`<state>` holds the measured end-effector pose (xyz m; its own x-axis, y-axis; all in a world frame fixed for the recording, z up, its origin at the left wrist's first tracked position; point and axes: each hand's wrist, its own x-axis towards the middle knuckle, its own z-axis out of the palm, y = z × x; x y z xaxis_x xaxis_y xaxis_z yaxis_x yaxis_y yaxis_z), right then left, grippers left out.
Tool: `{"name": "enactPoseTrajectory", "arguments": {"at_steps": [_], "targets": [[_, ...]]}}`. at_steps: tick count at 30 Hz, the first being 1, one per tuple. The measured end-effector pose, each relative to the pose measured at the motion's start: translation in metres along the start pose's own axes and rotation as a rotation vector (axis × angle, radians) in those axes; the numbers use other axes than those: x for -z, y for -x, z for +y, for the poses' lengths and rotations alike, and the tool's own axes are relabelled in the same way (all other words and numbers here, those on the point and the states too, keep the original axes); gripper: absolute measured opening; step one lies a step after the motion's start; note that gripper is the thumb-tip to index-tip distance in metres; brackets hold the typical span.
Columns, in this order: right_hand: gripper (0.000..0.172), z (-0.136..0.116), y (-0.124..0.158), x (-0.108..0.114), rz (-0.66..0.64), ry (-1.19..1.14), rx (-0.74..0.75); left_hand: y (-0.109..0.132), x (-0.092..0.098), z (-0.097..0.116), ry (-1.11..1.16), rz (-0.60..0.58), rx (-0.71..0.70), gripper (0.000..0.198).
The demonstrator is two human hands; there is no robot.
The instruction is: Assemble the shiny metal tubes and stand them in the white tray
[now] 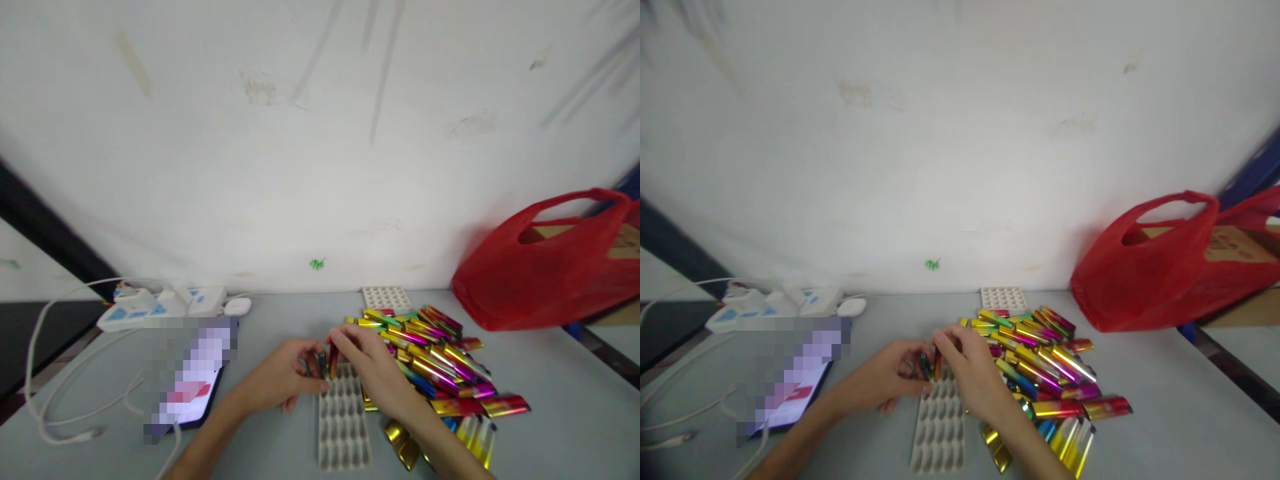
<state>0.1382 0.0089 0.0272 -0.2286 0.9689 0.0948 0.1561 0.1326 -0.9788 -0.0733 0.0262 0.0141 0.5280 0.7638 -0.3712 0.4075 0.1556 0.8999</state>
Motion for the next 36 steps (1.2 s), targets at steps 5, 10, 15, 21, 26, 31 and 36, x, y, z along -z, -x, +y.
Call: {"name": "enactPoseTrajectory", "arguments": {"at_steps": [5, 10, 15, 21, 26, 31, 36], "targets": [[0.037, -0.001, 0.004, -0.002, 0.038, 0.105, 0.058, -0.001, 0.001, -0.001, 0.002, -0.011, -0.014, 0.049], [0.025, -0.005, 0.007, -0.003, -0.005, 0.261, 0.099, -0.001, 0.0, -0.001, -0.002, -0.002, -0.017, 0.052], [0.036, -0.006, 0.008, -0.003, -0.014, 0.346, 0.133, 0.0, 0.001, 0.0, -0.008, 0.003, -0.011, 0.052], [0.014, 0.0, 0.001, 0.011, 0.212, 0.743, 0.191, 0.0, -0.002, 0.004, 0.003, -0.007, 0.011, 0.047], [0.032, 0.005, 0.001, 0.016, 0.181, 1.003, 0.145, 0.003, 0.005, 0.003, 0.017, -0.052, 0.022, 0.051], [0.041, 0.01, 0.004, 0.014, 0.087, 1.02, 0.112, 0.037, 0.026, 0.023, -0.042, -0.042, -0.047, 0.047], [0.044, 0.013, 0.001, 0.015, 0.071, 0.967, 0.093, 0.087, 0.004, 0.042, 0.223, 0.403, -0.293, 0.041]]}}
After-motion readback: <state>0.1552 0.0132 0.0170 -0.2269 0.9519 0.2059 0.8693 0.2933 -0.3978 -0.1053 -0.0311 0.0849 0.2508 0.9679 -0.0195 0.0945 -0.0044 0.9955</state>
